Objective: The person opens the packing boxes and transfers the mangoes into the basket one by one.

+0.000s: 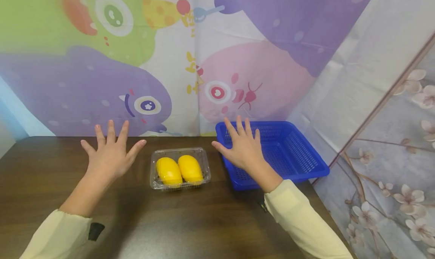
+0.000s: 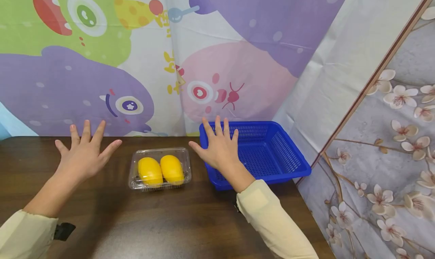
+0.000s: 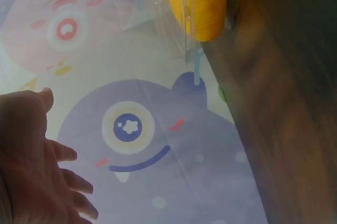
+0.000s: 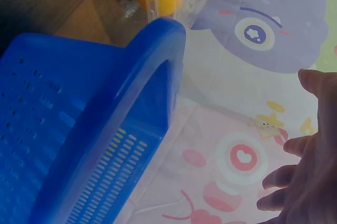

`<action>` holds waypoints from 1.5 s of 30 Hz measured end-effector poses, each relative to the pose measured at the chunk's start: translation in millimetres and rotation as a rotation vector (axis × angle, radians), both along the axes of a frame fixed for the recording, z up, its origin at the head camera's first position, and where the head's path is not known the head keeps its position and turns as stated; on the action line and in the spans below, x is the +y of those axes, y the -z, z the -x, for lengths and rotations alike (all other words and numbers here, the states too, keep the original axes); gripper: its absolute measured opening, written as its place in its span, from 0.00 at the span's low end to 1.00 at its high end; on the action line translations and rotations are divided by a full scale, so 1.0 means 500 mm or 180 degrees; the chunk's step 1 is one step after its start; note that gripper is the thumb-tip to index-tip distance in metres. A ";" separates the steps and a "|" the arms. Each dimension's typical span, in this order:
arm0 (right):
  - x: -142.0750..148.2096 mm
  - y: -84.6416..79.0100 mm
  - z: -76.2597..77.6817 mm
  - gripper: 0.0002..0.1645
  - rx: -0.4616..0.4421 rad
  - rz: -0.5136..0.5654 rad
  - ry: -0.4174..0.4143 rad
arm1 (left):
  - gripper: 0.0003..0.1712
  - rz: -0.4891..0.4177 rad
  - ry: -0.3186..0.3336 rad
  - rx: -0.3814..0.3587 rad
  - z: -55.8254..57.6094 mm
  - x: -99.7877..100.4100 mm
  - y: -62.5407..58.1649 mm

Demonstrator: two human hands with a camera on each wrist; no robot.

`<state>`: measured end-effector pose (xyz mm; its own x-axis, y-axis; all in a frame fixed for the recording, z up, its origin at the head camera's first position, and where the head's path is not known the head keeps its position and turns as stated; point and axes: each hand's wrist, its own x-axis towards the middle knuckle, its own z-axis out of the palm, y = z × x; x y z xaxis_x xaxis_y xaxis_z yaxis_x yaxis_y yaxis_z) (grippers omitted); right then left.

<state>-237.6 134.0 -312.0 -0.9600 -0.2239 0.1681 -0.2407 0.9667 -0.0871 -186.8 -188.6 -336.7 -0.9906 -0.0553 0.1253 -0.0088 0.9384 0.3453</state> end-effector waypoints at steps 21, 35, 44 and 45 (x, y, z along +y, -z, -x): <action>-0.038 0.057 -0.014 0.50 0.0076 0.0078 -0.0254 | 0.37 -0.0904 0.0279 -0.0169 0.002 -0.002 0.078; -0.074 0.081 -0.021 0.43 0.0180 0.0025 -0.0705 | 0.30 -0.1470 0.0172 -0.0368 -0.001 0.012 0.127; -0.093 0.095 -0.028 0.39 0.0160 0.0089 -0.1070 | 0.30 -0.1722 0.0144 -0.0624 -0.004 0.020 0.142; -0.096 0.097 -0.030 0.38 0.0151 0.0090 -0.1119 | 0.30 -0.1821 0.0147 -0.0713 -0.005 0.020 0.142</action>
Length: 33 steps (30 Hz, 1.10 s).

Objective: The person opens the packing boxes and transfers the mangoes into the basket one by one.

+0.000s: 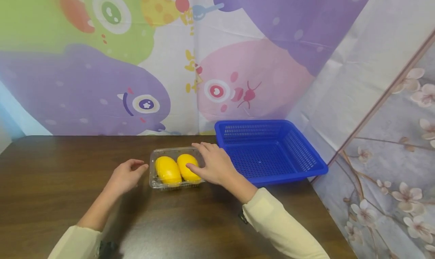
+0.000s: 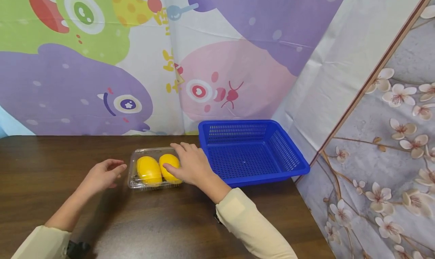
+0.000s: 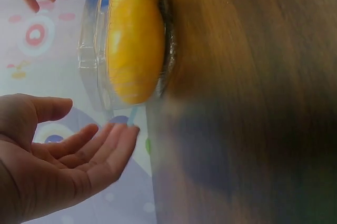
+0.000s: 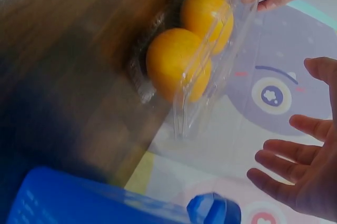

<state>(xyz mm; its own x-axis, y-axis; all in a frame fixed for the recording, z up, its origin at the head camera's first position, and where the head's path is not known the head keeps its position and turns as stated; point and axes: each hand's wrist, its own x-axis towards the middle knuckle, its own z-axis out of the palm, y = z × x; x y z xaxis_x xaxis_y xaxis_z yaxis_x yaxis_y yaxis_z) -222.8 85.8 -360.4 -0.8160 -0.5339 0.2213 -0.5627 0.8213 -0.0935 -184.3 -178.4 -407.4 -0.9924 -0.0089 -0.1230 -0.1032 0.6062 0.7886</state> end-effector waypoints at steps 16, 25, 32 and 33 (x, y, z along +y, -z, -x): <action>-0.039 0.030 -0.015 0.32 -0.0120 -0.0133 -0.0602 | 0.28 -0.1227 -0.0045 -0.0416 -0.007 0.011 0.021; -0.064 0.039 -0.022 0.32 -0.0119 -0.0240 -0.0697 | 0.28 -0.1605 -0.0116 -0.0563 -0.007 0.016 0.028; -0.084 0.060 -0.026 0.31 -0.0078 -0.0245 -0.0808 | 0.27 -0.1702 -0.0189 -0.0610 -0.006 0.021 0.045; -0.087 0.062 -0.027 0.31 -0.0076 -0.0237 -0.0821 | 0.27 -0.1700 -0.0196 -0.0599 -0.006 0.021 0.046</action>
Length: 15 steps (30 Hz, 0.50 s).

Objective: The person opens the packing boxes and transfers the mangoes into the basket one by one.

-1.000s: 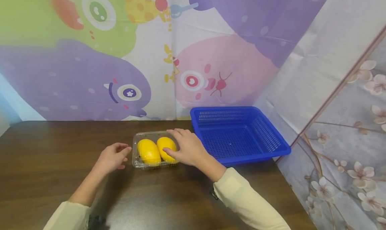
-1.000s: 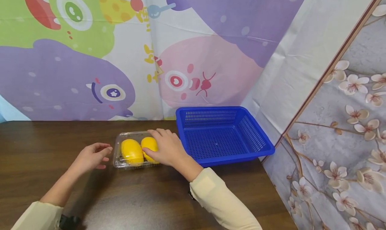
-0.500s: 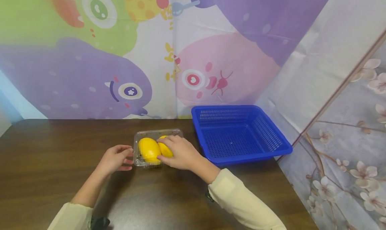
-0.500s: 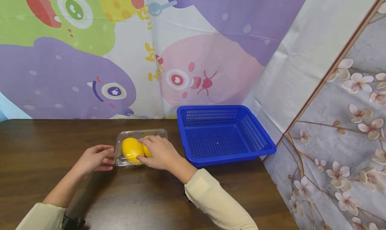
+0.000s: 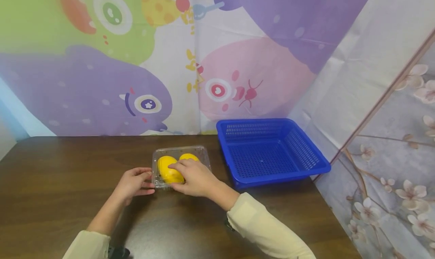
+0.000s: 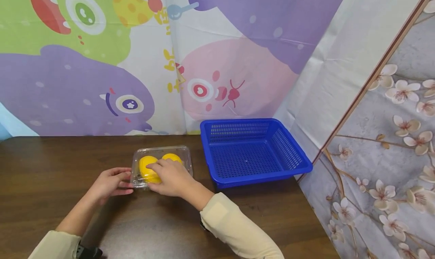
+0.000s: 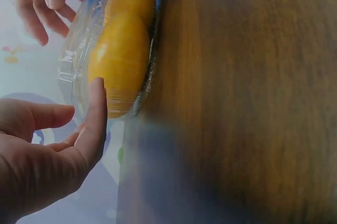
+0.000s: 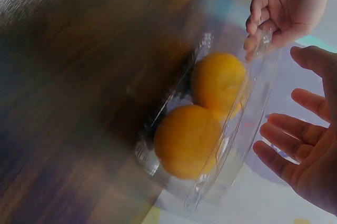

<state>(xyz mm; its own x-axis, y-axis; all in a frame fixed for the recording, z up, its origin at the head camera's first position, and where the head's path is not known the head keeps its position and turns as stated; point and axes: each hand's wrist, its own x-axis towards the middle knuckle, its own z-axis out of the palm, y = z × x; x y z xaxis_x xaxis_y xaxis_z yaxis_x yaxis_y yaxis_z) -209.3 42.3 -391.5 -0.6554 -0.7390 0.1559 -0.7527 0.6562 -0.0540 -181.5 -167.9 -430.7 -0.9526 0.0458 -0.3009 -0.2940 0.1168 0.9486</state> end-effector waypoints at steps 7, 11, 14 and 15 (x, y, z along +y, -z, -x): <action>-0.019 0.011 -0.007 0.30 0.0035 -0.0051 -0.0005 | 0.26 -0.0089 -0.0009 0.0050 0.001 0.001 0.008; -0.029 0.012 -0.011 0.29 0.0110 -0.0162 0.0037 | 0.26 -0.0134 0.0003 0.0083 0.002 0.002 0.009; -0.036 0.014 -0.011 0.29 0.0162 -0.0243 0.0054 | 0.26 -0.0148 0.0006 0.0093 0.002 0.001 0.010; -0.038 0.015 -0.010 0.29 0.0174 -0.0264 0.0058 | 0.26 -0.0150 0.0009 0.0093 0.002 0.000 0.010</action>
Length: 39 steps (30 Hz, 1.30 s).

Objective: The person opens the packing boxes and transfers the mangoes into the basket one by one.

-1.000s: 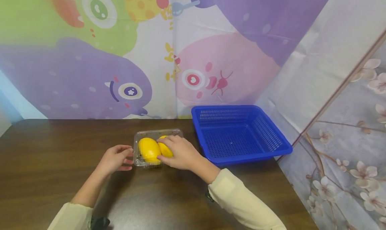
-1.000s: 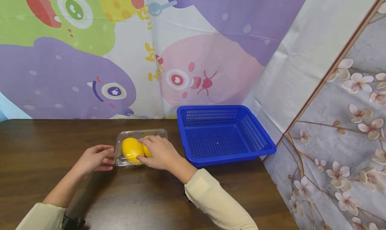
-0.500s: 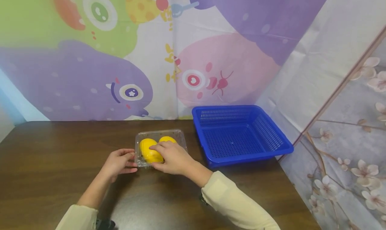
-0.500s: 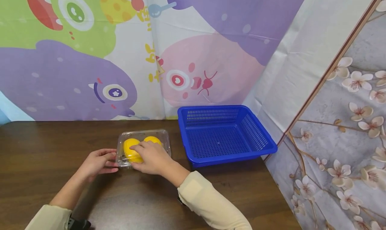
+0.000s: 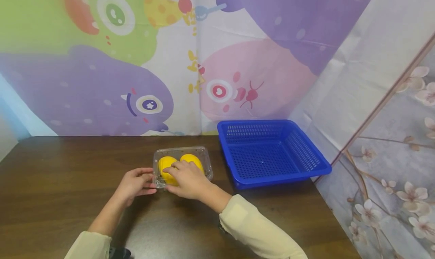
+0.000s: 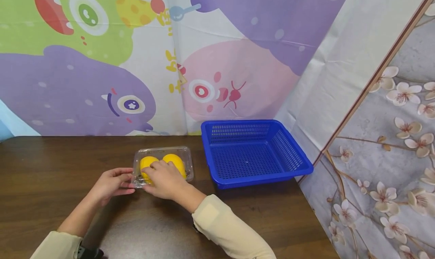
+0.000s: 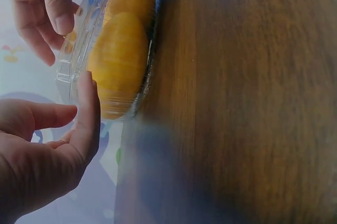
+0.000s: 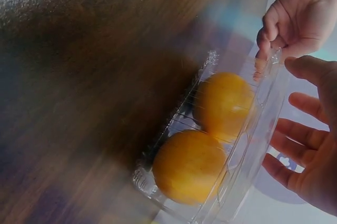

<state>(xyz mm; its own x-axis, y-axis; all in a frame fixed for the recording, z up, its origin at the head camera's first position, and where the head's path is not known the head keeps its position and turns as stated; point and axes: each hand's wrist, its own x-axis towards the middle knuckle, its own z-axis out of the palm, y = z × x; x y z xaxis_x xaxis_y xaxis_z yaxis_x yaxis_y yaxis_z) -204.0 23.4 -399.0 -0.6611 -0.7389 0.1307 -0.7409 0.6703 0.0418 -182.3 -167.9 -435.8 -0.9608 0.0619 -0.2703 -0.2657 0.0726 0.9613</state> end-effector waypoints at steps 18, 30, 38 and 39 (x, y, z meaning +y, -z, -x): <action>-0.017 -0.001 0.002 0.29 0.0276 -0.0292 -0.0032 | 0.28 -0.0219 0.0047 -0.0068 0.002 -0.009 0.001; -0.020 0.008 0.011 0.26 0.0394 -0.0357 -0.0192 | 0.30 -0.0527 0.0069 -0.0027 0.007 -0.015 0.006; -0.023 0.015 0.008 0.24 0.0910 -0.0499 -0.0355 | 0.29 -0.0510 0.0028 -0.0013 0.007 -0.015 0.004; -0.023 0.017 0.007 0.24 0.1039 -0.0520 -0.0389 | 0.29 -0.0512 0.0027 -0.0016 0.007 -0.014 0.003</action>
